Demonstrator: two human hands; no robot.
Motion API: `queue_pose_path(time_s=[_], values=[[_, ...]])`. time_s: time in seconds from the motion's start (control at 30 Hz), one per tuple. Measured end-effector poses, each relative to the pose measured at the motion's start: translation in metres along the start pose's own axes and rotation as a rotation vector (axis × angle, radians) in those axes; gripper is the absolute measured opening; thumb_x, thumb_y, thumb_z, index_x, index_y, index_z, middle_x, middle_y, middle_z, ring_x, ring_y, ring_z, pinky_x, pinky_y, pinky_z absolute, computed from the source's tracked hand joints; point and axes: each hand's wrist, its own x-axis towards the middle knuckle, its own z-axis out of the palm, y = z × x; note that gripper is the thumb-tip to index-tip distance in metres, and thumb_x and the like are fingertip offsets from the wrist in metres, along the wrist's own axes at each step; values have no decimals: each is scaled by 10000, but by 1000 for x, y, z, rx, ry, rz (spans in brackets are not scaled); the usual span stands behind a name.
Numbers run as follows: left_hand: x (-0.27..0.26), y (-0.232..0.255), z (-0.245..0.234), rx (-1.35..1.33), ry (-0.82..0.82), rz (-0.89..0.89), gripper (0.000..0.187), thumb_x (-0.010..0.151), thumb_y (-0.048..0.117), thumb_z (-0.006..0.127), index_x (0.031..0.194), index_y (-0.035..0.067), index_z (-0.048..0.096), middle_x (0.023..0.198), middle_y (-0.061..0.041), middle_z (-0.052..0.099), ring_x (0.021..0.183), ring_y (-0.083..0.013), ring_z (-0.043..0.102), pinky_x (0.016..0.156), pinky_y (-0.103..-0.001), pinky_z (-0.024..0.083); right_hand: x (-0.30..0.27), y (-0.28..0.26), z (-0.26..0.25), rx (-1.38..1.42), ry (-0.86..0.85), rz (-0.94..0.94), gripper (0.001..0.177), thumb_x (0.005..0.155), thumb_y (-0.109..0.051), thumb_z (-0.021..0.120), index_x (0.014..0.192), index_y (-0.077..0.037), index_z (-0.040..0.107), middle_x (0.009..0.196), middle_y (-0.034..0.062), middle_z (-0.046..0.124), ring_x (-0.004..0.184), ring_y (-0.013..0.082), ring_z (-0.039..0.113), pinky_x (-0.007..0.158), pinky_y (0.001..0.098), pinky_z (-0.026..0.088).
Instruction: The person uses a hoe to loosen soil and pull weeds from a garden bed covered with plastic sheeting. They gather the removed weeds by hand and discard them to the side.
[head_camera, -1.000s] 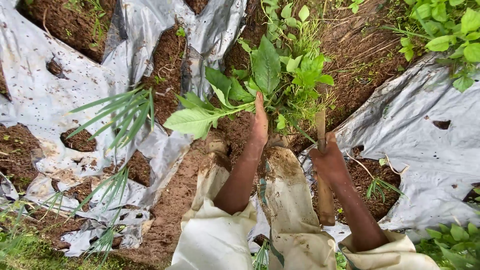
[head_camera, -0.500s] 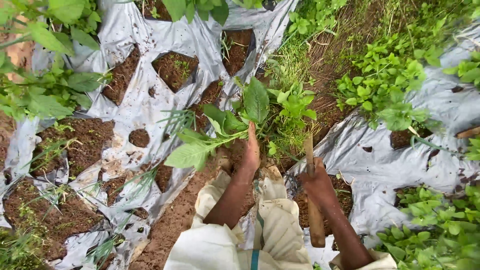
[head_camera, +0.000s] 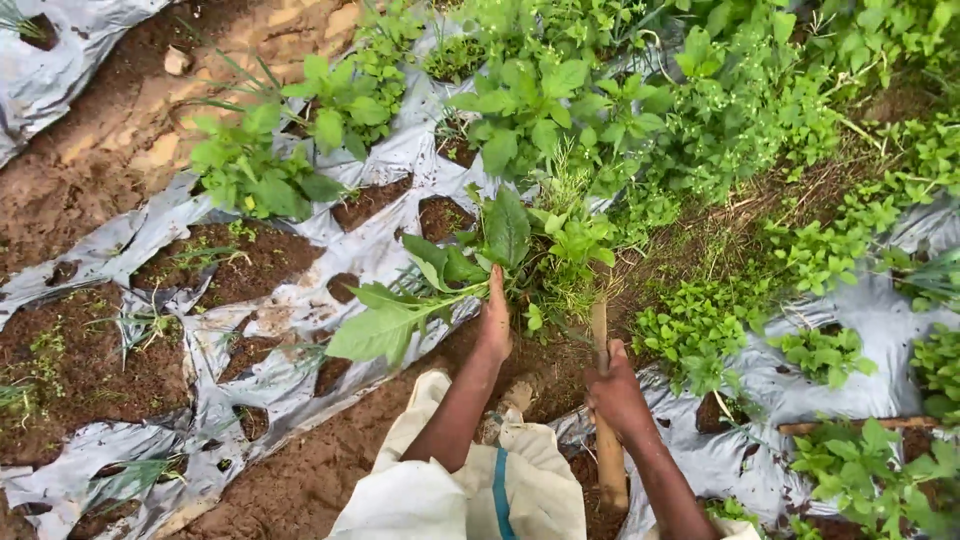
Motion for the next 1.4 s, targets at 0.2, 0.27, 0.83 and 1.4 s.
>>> queue_pose_path(time_s=[0.2, 0.27, 0.83, 1.4], values=[[-22, 21, -39, 207, 132, 233, 934, 854, -79, 442, 1626, 219, 8, 1660, -188, 165, 1432, -433, 324, 1183, -592, 284, -25, -74, 11, -201, -65, -109, 511, 1007, 21, 480, 1463, 186, 319, 885, 229, 584, 566, 202, 525, 493, 327, 509], [-47, 52, -57, 23, 164, 229, 831, 881, 129, 391, 1626, 214, 32, 1661, -187, 156, 1448, -439, 276, 1188, -614, 223, -35, -101, 26, -222, -90, -153, 502, 1001, 45, 478, 1452, 204, 328, 874, 221, 575, 568, 198, 522, 487, 322, 512], [-185, 43, -289, -867, 473, 409, 950, 942, 788, 190, 1618, 131, 71, 1644, -277, -7, 1479, -531, -38, 1106, -762, -52, -160, -206, 258, -614, -410, -449, 482, 1005, 12, 502, 1434, 188, 372, 831, 247, 608, 456, 140, 434, 396, 305, 462], [-343, -103, -461, -1243, 877, 464, 857, 973, 735, 200, 1620, 178, 127, 1666, -217, 47, 1512, -457, 21, 1150, -720, 10, -248, -160, 482, -894, -889, -520, 540, 972, 37, 486, 1457, 156, 282, 676, 114, 503, 454, 181, 509, 318, 328, 512]])
